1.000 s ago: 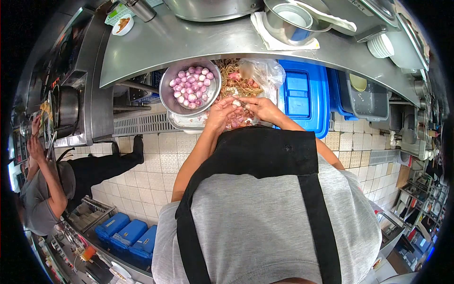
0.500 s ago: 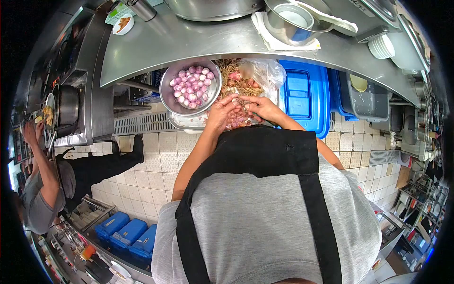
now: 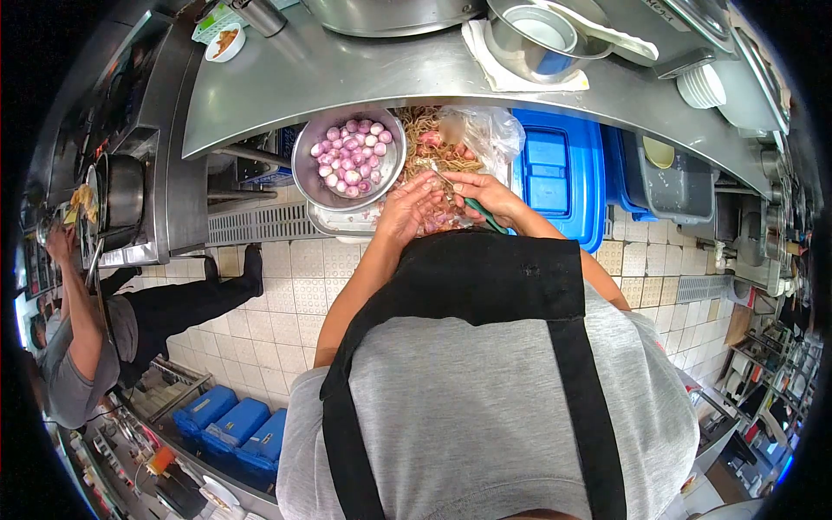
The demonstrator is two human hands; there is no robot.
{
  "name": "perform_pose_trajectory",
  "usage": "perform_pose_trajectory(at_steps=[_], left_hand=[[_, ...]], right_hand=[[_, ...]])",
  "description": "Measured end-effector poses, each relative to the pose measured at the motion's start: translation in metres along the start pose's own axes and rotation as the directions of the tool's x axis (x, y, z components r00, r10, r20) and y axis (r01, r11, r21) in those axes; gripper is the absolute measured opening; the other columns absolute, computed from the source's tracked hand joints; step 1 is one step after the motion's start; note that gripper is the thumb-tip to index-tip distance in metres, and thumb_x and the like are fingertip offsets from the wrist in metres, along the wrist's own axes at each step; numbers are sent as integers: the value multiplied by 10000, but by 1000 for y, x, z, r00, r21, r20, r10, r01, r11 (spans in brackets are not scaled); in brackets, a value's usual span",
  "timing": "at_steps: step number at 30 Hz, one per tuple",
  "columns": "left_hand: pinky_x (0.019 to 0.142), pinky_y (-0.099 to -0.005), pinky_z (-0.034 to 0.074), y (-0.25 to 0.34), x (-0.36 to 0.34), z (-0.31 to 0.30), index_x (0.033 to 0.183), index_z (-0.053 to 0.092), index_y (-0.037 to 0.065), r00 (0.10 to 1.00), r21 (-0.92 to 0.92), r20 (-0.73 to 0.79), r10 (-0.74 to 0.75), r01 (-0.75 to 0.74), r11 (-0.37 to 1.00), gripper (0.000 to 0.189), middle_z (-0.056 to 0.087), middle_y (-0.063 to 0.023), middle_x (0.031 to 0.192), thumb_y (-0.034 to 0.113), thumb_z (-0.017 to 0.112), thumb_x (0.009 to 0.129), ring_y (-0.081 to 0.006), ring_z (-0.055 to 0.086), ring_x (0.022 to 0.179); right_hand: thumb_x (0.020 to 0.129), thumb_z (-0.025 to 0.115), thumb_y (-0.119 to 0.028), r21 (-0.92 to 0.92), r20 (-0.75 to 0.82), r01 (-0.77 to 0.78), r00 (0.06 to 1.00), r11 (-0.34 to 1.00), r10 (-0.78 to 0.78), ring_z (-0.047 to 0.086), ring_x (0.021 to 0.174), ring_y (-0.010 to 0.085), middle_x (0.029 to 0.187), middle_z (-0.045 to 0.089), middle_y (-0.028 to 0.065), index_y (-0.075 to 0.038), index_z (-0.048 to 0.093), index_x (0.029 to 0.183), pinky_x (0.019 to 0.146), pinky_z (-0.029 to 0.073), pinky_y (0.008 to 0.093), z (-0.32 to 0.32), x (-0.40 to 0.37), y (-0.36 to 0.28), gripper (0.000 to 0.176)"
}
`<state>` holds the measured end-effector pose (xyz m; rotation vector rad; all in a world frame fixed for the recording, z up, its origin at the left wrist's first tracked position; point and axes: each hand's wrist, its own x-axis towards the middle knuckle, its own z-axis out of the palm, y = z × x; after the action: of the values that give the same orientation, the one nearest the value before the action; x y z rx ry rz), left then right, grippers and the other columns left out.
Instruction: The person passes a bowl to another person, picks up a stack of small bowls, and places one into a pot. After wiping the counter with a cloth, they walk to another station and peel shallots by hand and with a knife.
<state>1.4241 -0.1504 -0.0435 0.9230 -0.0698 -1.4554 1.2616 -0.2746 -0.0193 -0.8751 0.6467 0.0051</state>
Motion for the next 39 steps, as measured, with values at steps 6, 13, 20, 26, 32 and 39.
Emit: perform_pose_trajectory(at_steps=[6,13,20,26,32,39], left_hand=[[772,-265,557,-1,1,0,1215,504,-43,999,-5,-44,6,-6,1000,360,635,-117,989,85,592,890,-186,649,882],[747,-271,570,-4,3,-5,1149,534,-28,997,15,-68,24,-23,1000,278,630,-116,977,80,579,898,-194,657,859],[770,-279,560,0,-5,0,1171,531,-21,999,-22,-14,35,-36,999,288,622,-121,1003,78,568,903,-206,649,887],[785,-268,548,-2,-9,1,1209,511,-19,999,14,-26,28,-27,1000,317,612,-113,1026,80,553,911,-196,639,898],[801,-276,540,-2,-13,-3,1242,491,-15,999,-12,17,42,-42,999,342,608,-98,1026,83,537,918,-180,630,909],[823,-282,543,-3,-16,-5,1266,469,-8,999,-95,-15,50,-52,994,359,611,-100,1030,81,523,923,-184,627,916]], right_hand=[[948,492,-158,-124,23,35,999,992,-33,430,434,70,716,527,14,-70,393,1380,352,310,201,3,-1,-1,452],[946,501,-158,-288,8,84,996,954,-85,434,433,72,706,526,13,-76,428,1360,352,324,208,8,2,3,429],[952,490,-145,24,-23,17,1000,1000,-16,425,438,81,719,544,27,-7,456,1315,359,316,213,7,0,4,390],[950,487,-132,61,-33,17,999,998,-15,435,446,90,719,547,35,-12,435,1329,364,312,208,11,-4,3,401],[950,481,-131,88,-113,58,992,994,-48,439,441,86,719,549,37,-20,423,1340,360,321,203,3,-1,12,409],[949,466,-140,-206,-163,-19,986,978,-15,432,427,75,749,555,37,-88,430,1359,358,347,210,-3,1,20,415]])
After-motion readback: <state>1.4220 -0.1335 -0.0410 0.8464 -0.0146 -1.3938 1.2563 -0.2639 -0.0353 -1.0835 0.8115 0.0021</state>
